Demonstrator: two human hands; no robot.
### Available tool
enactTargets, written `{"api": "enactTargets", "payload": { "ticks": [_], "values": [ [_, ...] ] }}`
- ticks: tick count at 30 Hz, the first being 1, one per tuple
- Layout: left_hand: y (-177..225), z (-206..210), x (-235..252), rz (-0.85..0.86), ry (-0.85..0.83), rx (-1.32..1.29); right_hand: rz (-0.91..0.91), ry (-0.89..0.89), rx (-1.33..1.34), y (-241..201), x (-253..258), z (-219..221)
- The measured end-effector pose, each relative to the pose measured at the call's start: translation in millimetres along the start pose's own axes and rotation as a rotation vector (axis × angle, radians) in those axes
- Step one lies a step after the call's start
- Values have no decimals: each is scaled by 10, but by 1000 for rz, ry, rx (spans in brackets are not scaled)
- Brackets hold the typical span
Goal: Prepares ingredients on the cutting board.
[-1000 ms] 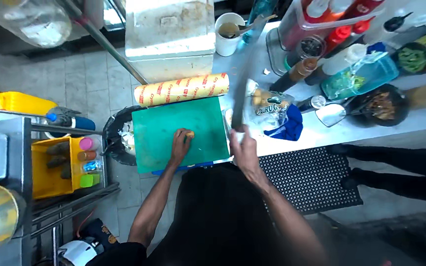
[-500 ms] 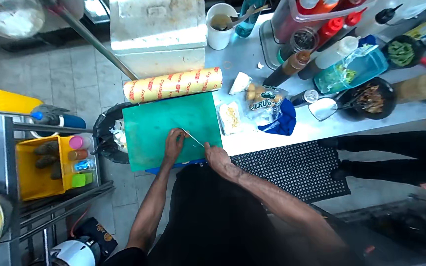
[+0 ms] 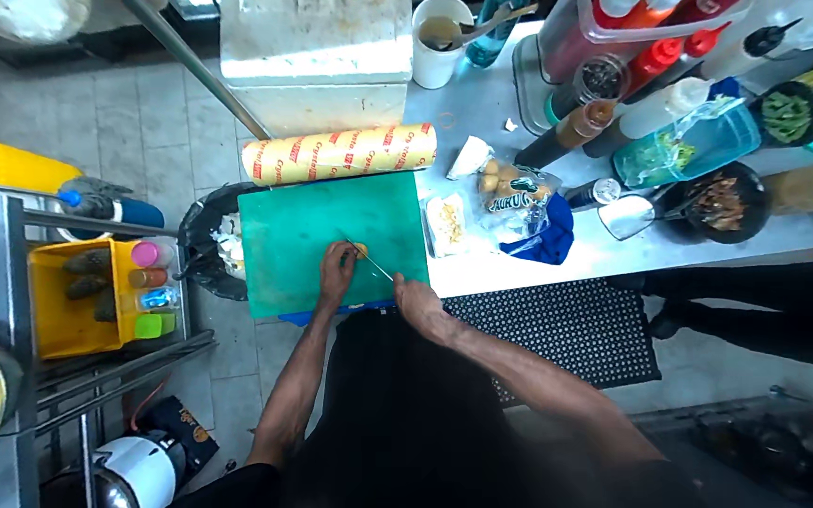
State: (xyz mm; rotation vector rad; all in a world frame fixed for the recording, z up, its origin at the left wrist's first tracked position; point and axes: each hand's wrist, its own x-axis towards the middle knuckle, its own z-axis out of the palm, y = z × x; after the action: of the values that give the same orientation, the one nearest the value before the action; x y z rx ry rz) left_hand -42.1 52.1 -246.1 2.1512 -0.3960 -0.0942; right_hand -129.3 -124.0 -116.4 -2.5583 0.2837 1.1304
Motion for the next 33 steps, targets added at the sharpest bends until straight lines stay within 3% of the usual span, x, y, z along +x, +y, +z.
{"api": "enactTargets", "payload": {
  "ticks": [3, 9, 13, 19, 24, 28, 33],
  "values": [
    [-3, 0, -53, -26, 3, -14, -64, 187, 47, -74, 592, 359],
    [-17, -29, -85, -9, -21, -38, -155, 214, 118, 105, 807, 186],
    [-14, -44, -61, -28, 8, -22, -118, 251, 130, 247, 567, 87],
    [13, -88, -7, -61, -34, 12, -51, -7, -13, 357, -160, -145],
    [27, -75, -8, -63, -38, -3, -16, -65, -29, 364, -321, -158],
    [-19, -85, -6, -41, -42, -39, -52, -40, 13, 251, -86, -20],
    [-42, -107, -22, -74, -51, -80, -74, 161, 45, -89, 632, 376]
  ]
}}
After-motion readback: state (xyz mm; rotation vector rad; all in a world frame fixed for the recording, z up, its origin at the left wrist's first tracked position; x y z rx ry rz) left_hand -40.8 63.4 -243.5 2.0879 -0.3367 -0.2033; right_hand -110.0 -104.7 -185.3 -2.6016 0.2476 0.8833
